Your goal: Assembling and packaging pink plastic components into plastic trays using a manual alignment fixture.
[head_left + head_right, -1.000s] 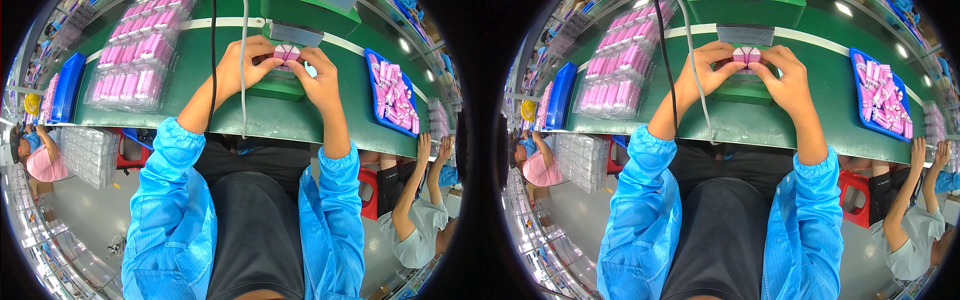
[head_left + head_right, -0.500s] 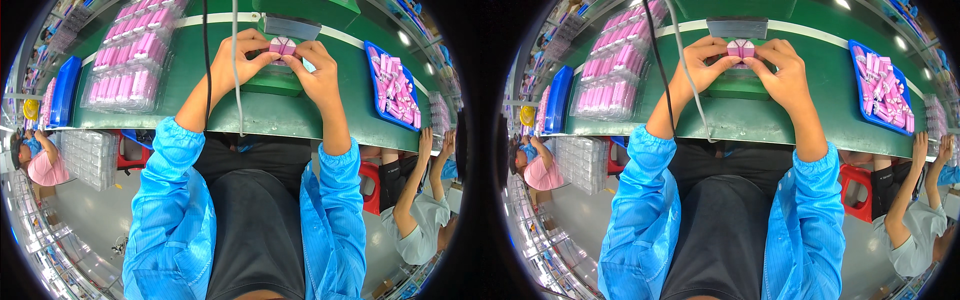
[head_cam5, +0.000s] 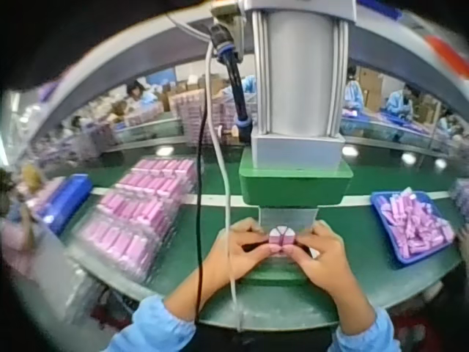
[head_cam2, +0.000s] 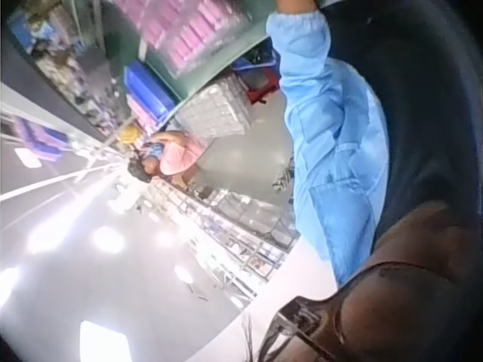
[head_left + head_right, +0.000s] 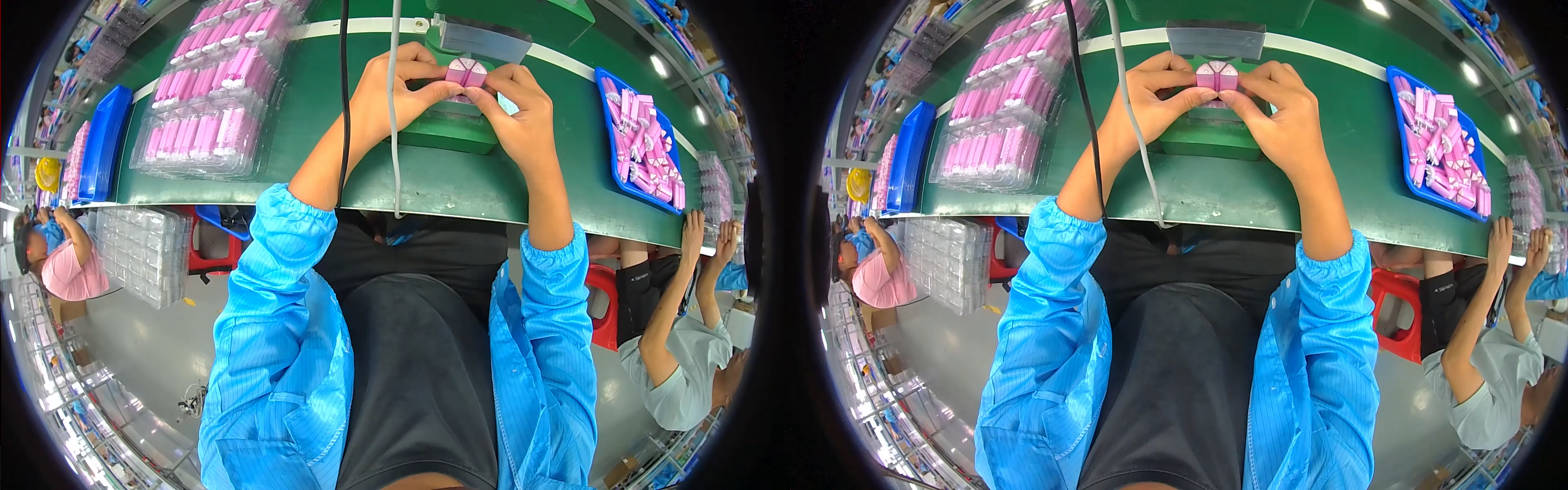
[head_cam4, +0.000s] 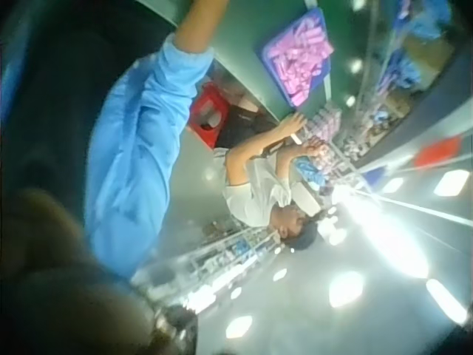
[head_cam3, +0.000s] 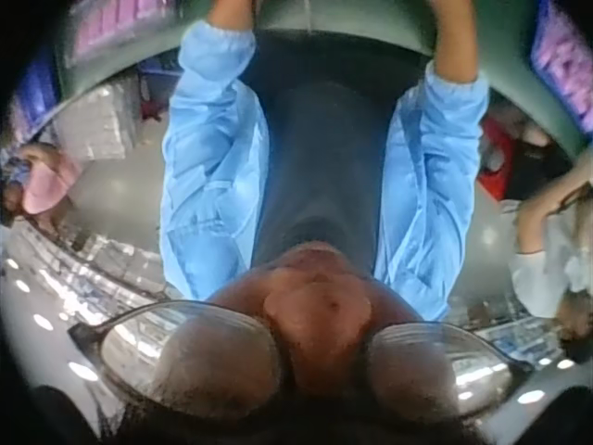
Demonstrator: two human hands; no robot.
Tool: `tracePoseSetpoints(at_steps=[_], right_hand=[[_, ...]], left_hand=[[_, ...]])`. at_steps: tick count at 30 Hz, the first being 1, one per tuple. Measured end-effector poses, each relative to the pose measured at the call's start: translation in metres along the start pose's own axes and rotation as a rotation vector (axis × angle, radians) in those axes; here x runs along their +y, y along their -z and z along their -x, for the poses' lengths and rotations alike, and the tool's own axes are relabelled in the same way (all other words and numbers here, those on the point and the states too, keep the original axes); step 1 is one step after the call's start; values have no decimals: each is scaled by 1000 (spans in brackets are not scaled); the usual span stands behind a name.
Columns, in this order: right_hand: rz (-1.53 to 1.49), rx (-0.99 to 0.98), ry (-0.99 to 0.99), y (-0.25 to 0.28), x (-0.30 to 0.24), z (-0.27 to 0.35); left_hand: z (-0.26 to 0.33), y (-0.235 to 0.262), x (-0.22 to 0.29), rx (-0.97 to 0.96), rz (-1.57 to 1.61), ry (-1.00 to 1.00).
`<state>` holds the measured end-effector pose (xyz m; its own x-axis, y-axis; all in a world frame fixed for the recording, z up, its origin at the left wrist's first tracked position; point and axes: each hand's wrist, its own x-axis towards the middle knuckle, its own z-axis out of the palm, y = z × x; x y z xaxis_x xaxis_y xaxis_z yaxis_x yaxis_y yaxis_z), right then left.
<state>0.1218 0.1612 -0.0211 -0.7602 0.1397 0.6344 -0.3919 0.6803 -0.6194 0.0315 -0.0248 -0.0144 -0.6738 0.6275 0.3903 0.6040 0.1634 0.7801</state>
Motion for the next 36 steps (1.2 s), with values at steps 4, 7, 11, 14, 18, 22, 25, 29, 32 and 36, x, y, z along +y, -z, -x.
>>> tracePoseSetpoints(at_steps=[4, 7, 11, 14, 18, 22, 25, 29, 32, 36], right_hand=[[27, 4, 40, -1, 3, 1], [28, 2, 49, -1, 2, 1], [17, -1, 36, -2, 2, 2], [-18, 2, 24, -3, 3, 2], [-76, -8, -35, -5, 2, 3], [-68, -28, -33, -7, 2, 3], [-90, -78, -169, -3, -5, 3], [-124, 30, -43, 3, -8, -7], [-151, 90, 45, -3, -14, -19], [-278, 120, -181, 32, 8, 2]], left_hand=[[-1, -8, -12, 104, 89, -93], [0, -7, -15, 81, 68, -86], [0, -7, -15, 72, 100, -64], [1, -6, -14, 77, 125, -67], [2, -3, -9, 34, 126, 8], [3, -3, -13, 57, 158, -49], [-2, -7, -11, 52, 159, -65], [-11, -1, 6, 57, 67, -66], [-16, 22, 11, 25, 49, -159], [0, 94, 14, -13, -393, 118]])
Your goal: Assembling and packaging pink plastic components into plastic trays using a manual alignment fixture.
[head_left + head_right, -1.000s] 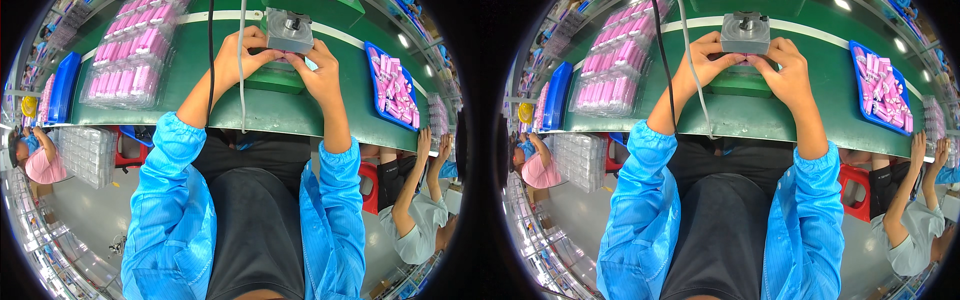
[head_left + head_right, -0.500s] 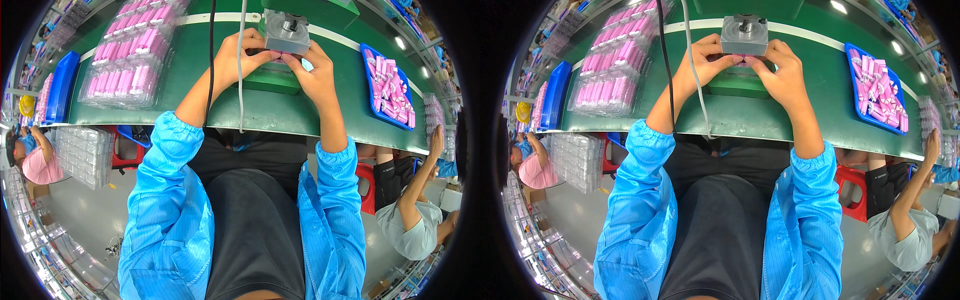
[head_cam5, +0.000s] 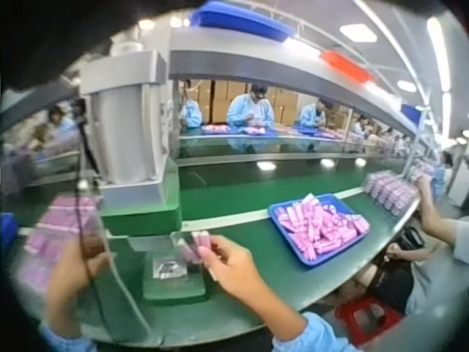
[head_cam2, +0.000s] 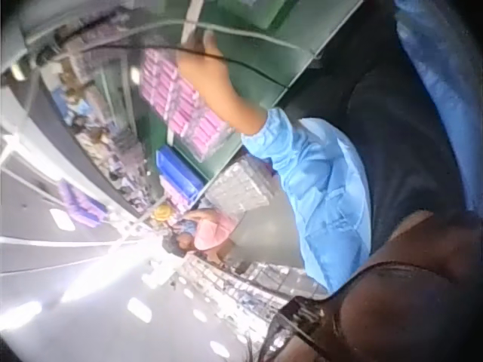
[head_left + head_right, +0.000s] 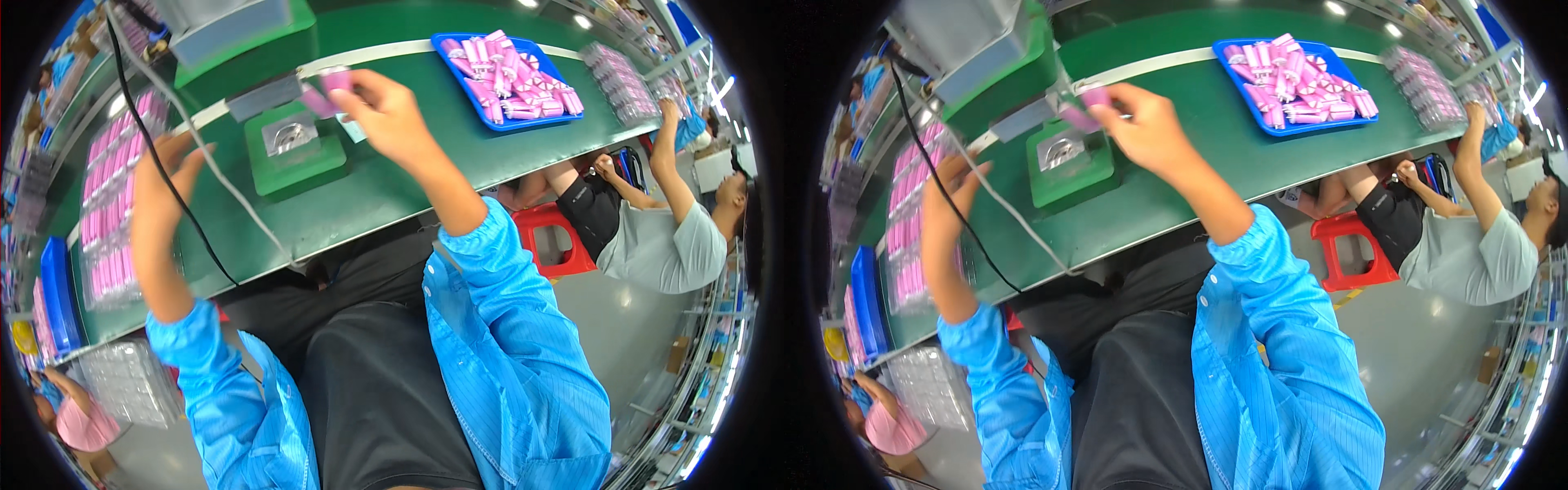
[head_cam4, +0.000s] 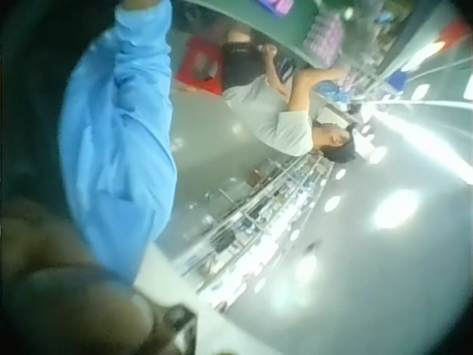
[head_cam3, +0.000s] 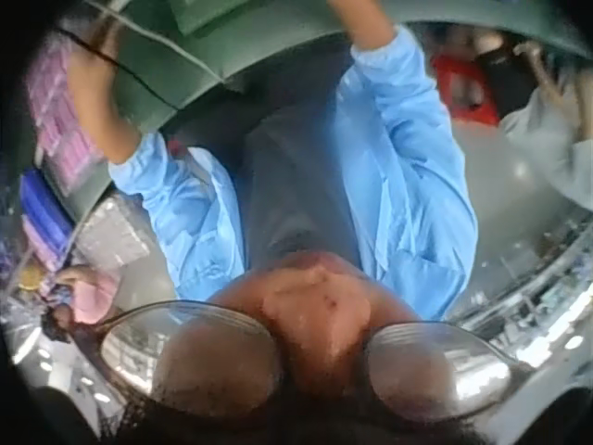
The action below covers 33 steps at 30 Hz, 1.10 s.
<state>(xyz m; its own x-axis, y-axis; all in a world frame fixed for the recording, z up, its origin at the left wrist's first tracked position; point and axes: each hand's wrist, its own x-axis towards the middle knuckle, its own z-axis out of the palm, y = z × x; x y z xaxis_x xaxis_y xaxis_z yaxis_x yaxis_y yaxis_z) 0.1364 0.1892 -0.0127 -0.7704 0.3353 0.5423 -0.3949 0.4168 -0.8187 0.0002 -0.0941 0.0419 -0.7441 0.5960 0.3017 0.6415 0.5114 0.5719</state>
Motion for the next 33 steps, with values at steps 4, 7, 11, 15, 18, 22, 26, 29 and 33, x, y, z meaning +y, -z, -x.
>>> tracePoseSetpoints(at_steps=[4, 7, 11, 15, 18, 22, 26, 29, 33], right_hand=[[269, 328, -363, 102, 5, -6], [498, 534, -256, 167, 33, -4], [939, 521, -201, 186, 33, 7], [824, 408, -128, 159, 37, 17], [736, 286, -107, 115, 7, 32], [663, 75, -68, 52, 1, 47], [585, -52, -84, 9, 6, 60], [543, -61, -82, 6, 7, 59], [542, -45, -83, 10, 11, 59]], left_hand=[[14, 105, -77, 255, -372, 137], [12, 138, -146, 148, -466, 187], [24, 121, -195, -79, -334, 234], [32, 120, -201, -143, -259, 277], [6, 102, -149, -181, -435, 309], [8, 93, -129, -65, -521, 383], [6, 83, -88, -120, -788, 503], [3, 86, -92, 220, -794, 352], [1, 81, -83, 230, -604, 282]])
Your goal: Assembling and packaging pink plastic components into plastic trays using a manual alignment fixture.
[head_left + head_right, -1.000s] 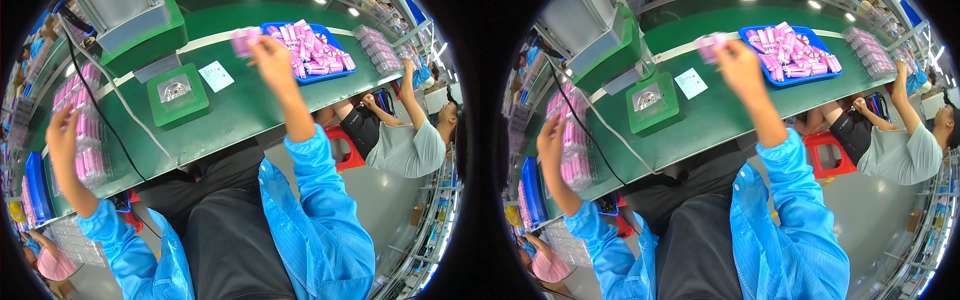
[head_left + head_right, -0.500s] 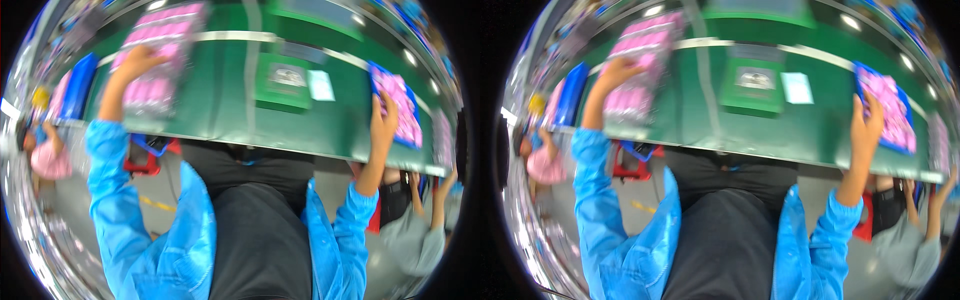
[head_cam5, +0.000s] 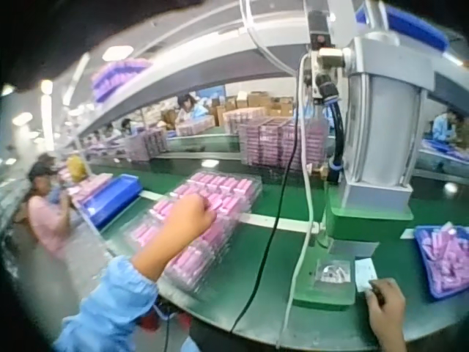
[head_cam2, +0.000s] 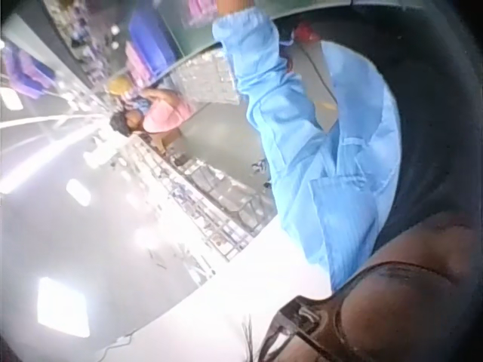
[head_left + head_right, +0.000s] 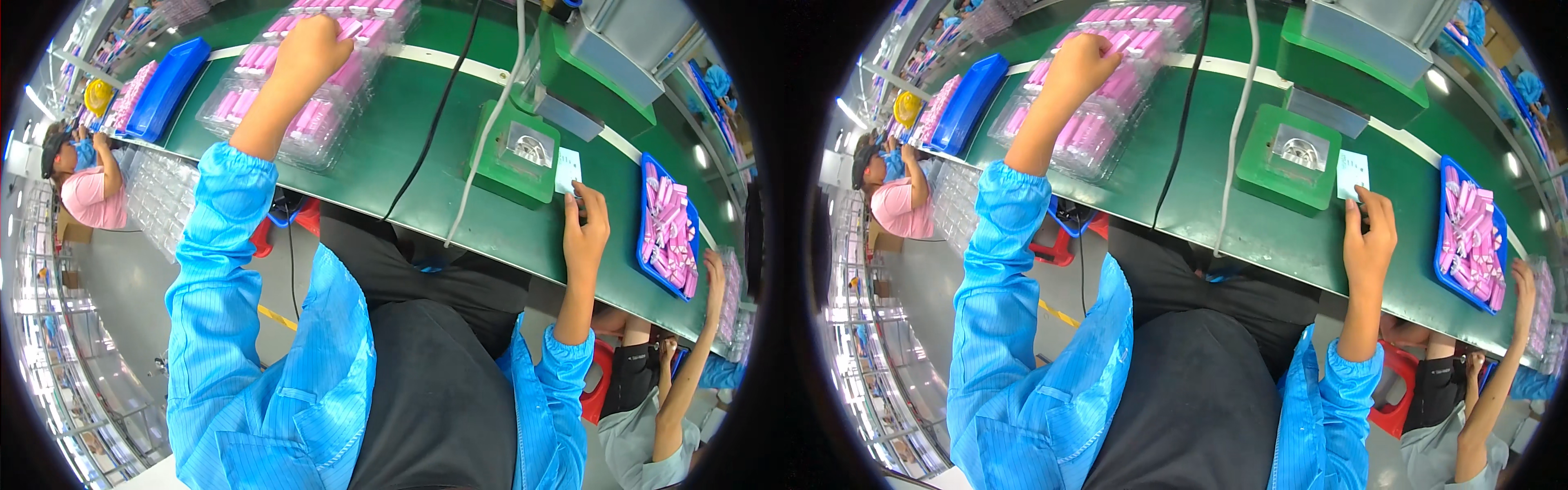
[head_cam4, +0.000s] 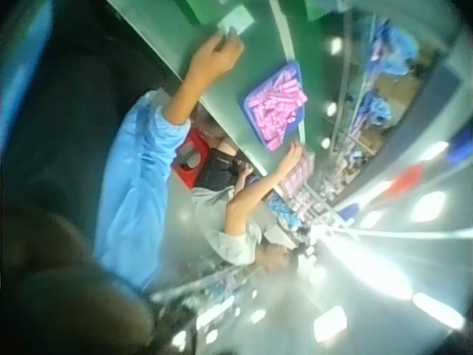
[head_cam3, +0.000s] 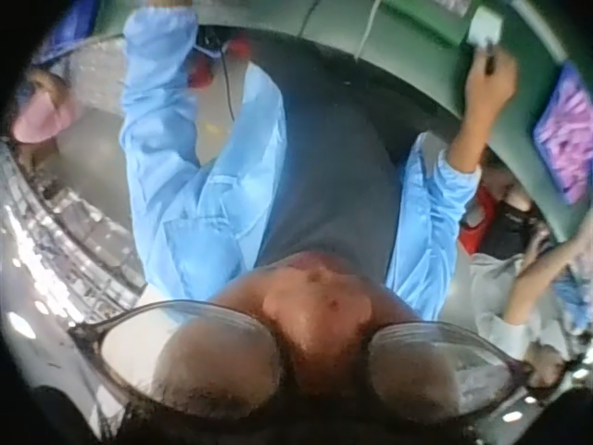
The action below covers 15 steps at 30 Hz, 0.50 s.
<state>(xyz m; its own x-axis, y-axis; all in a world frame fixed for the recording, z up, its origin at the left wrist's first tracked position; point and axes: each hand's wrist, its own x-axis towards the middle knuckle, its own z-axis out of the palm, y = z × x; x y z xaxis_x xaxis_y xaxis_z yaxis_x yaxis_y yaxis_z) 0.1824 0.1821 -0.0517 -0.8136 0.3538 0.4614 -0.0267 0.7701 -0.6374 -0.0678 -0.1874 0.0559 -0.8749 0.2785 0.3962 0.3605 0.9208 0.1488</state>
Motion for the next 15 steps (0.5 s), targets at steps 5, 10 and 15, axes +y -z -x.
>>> tracePoseSetpoints(at_steps=[5, 10, 15], right_hand=[[-15, -7, 31, 3, -3, 0], [-41, 1, 44, 1, -9, -3], [-143, -19, 60, -2, -22, -5]], left_hand=[[23, 23, 34, 234, 311, -9], [42, 10, 57, 274, 843, 56], [60, -30, 107, -48, 1210, 164]])
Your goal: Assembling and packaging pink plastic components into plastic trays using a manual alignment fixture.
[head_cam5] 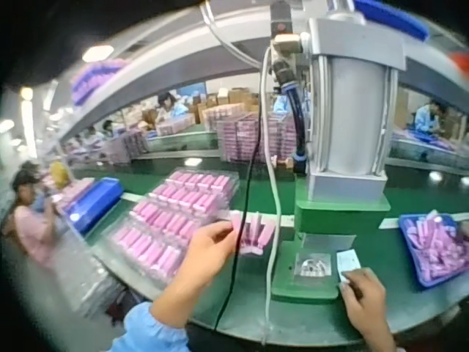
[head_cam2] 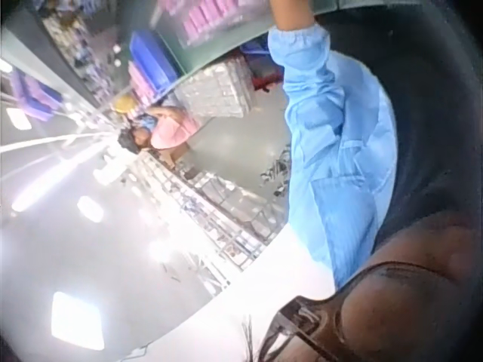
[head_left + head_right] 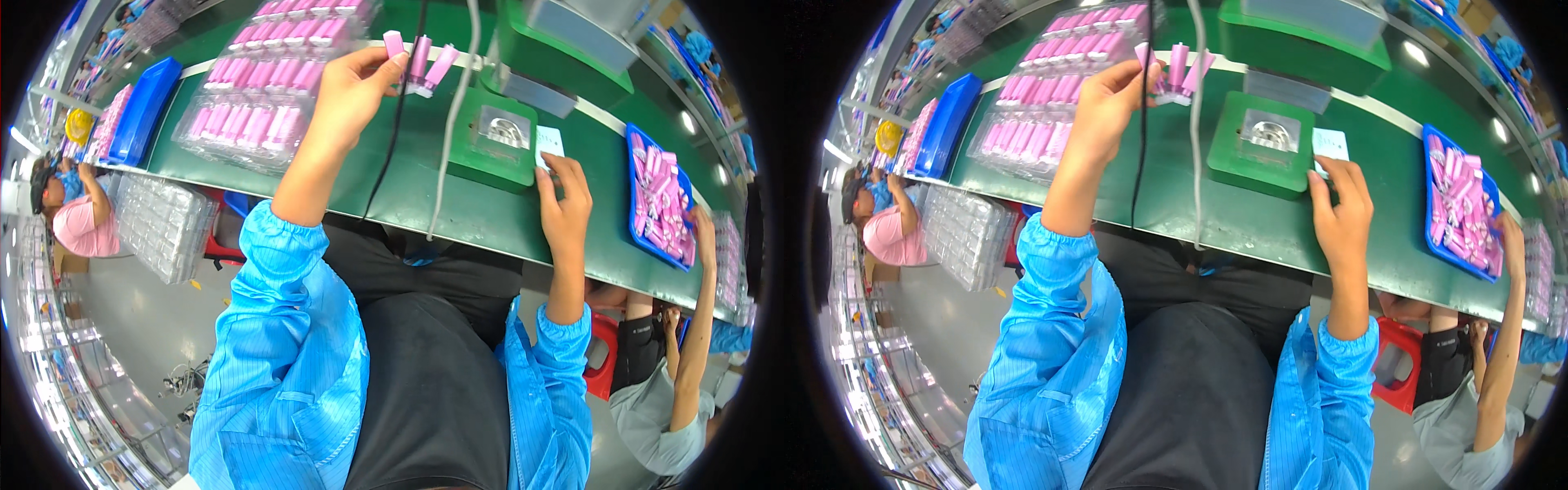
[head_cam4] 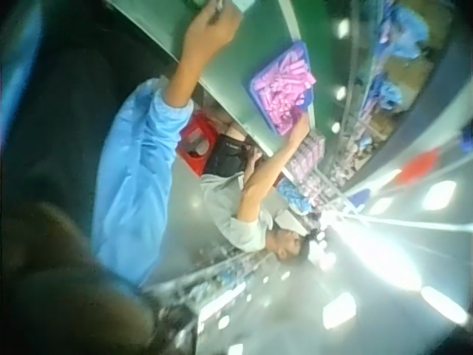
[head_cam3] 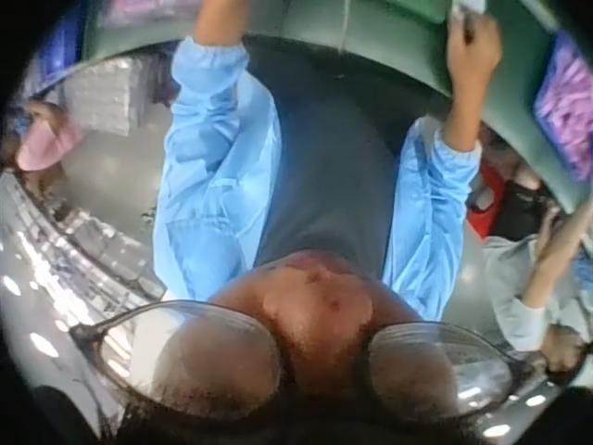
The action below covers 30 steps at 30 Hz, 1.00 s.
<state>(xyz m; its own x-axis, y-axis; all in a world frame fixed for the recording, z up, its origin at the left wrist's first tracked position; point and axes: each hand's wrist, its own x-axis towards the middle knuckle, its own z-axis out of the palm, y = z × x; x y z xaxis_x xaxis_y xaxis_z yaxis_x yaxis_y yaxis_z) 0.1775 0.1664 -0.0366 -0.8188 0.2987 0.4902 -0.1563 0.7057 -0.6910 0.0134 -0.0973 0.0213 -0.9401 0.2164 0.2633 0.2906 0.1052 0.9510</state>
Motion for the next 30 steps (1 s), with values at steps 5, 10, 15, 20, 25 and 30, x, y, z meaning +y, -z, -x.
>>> tracePoseSetpoints(at_steps=[5, 10, 15, 20, 25, 30], right_hand=[[-69, 1, 77, -5, -20, -20], [-176, -12, 57, -11, -15, -58], [-320, -187, 41, -12, -22, -65], [-243, -140, 187, -11, -18, -58], [-60, -135, 315, -12, -19, -57], [-110, -129, 307, -21, -10, -56]], left_hand=[[-3, -44, -16, -182, 337, 148], [5, -90, -20, -316, 211, -38], [12, -89, -12, -320, -35, -163], [19, -88, -13, -290, -124, -275], [20, -86, -26, -245, -298, -489], [20, -84, -20, -227, -231, -534]])
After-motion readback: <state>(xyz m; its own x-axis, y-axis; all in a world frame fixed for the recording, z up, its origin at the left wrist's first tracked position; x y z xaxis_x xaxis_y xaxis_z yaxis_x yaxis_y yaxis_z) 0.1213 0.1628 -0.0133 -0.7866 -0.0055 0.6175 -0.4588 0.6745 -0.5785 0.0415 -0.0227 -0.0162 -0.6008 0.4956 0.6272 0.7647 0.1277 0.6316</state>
